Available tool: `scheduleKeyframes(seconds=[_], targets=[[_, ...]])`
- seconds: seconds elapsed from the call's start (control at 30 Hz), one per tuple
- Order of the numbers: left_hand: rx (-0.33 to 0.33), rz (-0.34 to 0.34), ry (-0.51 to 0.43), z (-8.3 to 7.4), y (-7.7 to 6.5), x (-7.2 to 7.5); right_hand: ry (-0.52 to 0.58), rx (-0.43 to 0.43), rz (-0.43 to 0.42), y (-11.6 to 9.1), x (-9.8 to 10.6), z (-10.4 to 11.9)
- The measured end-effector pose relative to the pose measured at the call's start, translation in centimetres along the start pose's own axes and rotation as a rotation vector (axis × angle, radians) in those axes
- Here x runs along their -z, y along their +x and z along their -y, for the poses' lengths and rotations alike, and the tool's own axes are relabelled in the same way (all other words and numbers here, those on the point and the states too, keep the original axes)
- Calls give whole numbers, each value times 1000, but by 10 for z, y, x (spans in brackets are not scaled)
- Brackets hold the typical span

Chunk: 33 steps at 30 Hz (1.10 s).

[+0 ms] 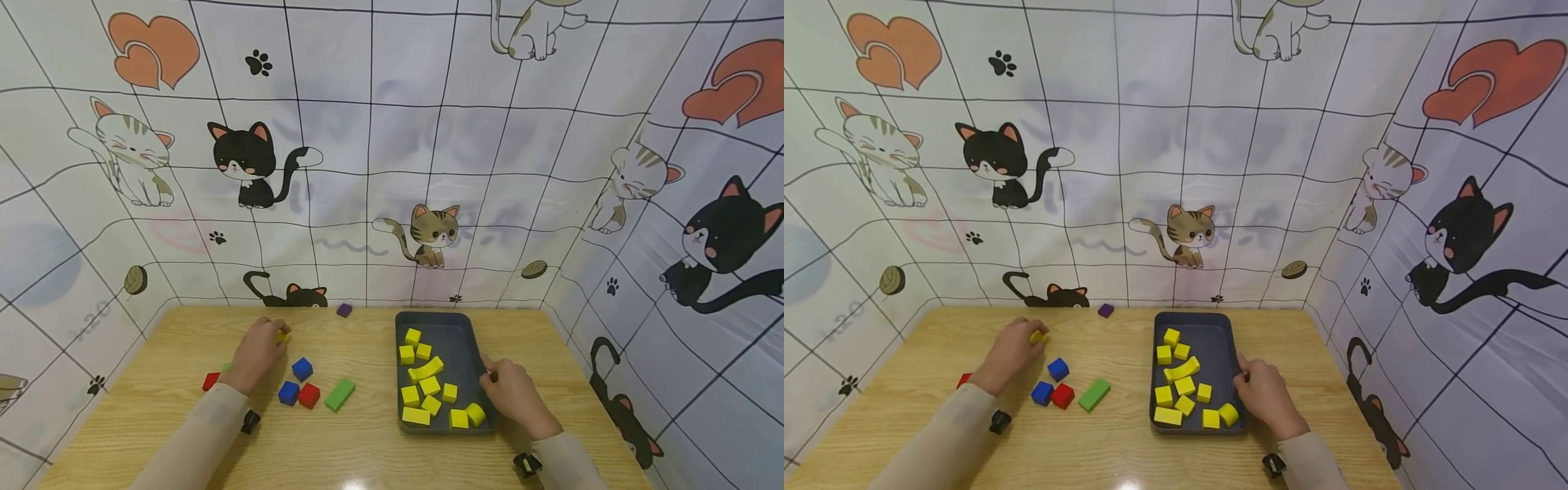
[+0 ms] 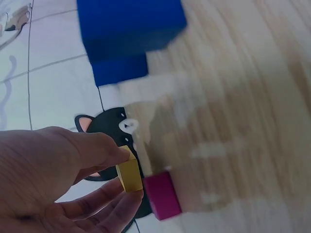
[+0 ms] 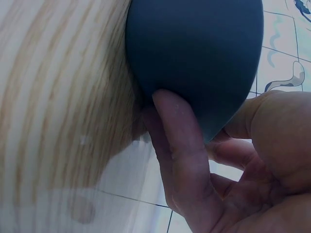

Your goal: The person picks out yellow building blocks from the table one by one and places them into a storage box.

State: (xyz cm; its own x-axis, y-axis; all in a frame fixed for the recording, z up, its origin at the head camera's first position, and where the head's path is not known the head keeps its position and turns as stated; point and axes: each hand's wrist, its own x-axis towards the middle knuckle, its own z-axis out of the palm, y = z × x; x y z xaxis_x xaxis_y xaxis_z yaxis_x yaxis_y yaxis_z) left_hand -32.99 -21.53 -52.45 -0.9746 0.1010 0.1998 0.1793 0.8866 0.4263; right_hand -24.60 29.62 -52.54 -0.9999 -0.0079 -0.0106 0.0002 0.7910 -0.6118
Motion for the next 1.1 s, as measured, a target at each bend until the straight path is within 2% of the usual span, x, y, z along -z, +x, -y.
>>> scheduleKeyframes(seconds=[0.3, 0.5, 0.73, 1.1], targets=[[-63, 9, -41, -34, -1, -6, 2, 14, 4, 1, -1, -1], [-131, 8, -49, -69, 1, -14, 0, 15, 3, 2, -1, 1], [-189, 41, -90, -109, 4, -30, -7, 8, 4, 1, -1, 0], [-402, 83, -79, -183, 1, -58, -14, 12, 4, 1, 0, 1]])
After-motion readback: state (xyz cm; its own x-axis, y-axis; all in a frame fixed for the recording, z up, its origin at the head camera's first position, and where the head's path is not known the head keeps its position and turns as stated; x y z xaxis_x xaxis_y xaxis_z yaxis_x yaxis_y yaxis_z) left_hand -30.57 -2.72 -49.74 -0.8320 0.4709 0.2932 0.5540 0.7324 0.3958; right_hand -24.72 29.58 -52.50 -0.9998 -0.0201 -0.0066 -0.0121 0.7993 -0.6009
